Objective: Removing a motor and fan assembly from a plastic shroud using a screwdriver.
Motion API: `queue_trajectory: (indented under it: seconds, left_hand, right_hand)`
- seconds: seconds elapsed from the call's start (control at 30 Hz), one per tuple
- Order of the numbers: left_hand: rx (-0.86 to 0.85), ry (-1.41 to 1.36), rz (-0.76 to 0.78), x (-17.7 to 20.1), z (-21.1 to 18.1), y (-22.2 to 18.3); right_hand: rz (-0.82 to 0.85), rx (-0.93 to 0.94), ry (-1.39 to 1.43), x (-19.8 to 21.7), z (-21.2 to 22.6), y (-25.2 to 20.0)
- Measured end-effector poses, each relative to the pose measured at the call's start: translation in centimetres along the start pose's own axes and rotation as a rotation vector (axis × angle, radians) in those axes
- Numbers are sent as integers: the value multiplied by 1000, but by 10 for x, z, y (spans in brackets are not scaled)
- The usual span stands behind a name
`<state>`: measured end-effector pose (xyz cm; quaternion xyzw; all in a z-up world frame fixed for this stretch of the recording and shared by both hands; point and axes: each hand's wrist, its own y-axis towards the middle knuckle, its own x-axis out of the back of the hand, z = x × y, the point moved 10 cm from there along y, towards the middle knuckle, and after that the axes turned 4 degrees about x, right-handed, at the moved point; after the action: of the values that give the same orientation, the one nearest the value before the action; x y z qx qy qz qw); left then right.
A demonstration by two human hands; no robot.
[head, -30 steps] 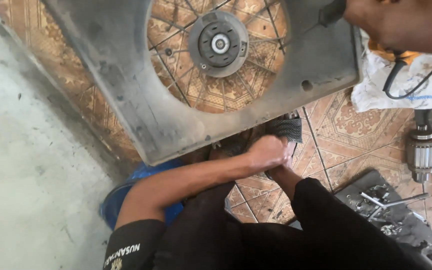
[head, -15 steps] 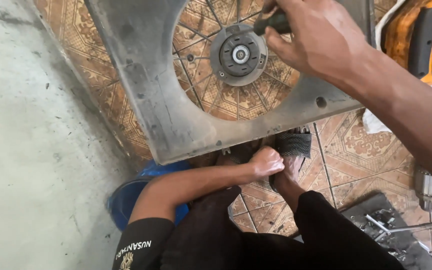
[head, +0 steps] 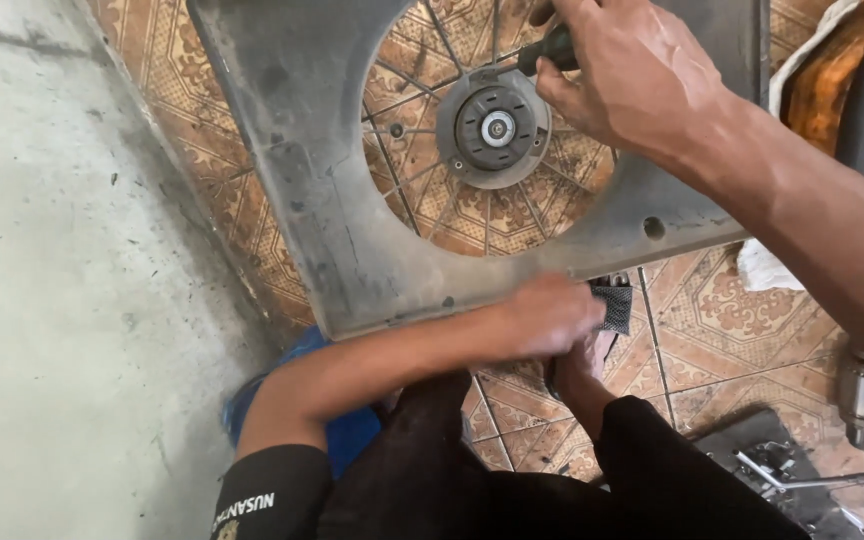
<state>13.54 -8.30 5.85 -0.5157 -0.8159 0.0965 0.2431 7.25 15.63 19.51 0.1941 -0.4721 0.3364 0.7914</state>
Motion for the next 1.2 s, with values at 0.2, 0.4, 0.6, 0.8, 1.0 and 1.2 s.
queue_trajectory:
  seconds: [0.2,0.4,0.6,0.8,1.0,1.2]
  left_hand:
    - [175,371,-272,164,12,-33]
    - [331,289,-833,285,83,-66]
    - [285,75,-754,282,135,-30]
    - [133,180,-822,282,146,-9]
    - [158,147,-832,287,143,-18]
    - [133,143,-832,286,141,-19]
  right_hand:
    - [20,-13,-4,-6,-10,2]
    - [20,7,-1,-3,-11,9]
    - [13,46,158,4,-5,21]
    - [-25,39,68,-1,-11,31]
    - [-37,50,-129,-16,-17,38]
    - [-57,76,-493,-16,-19,43]
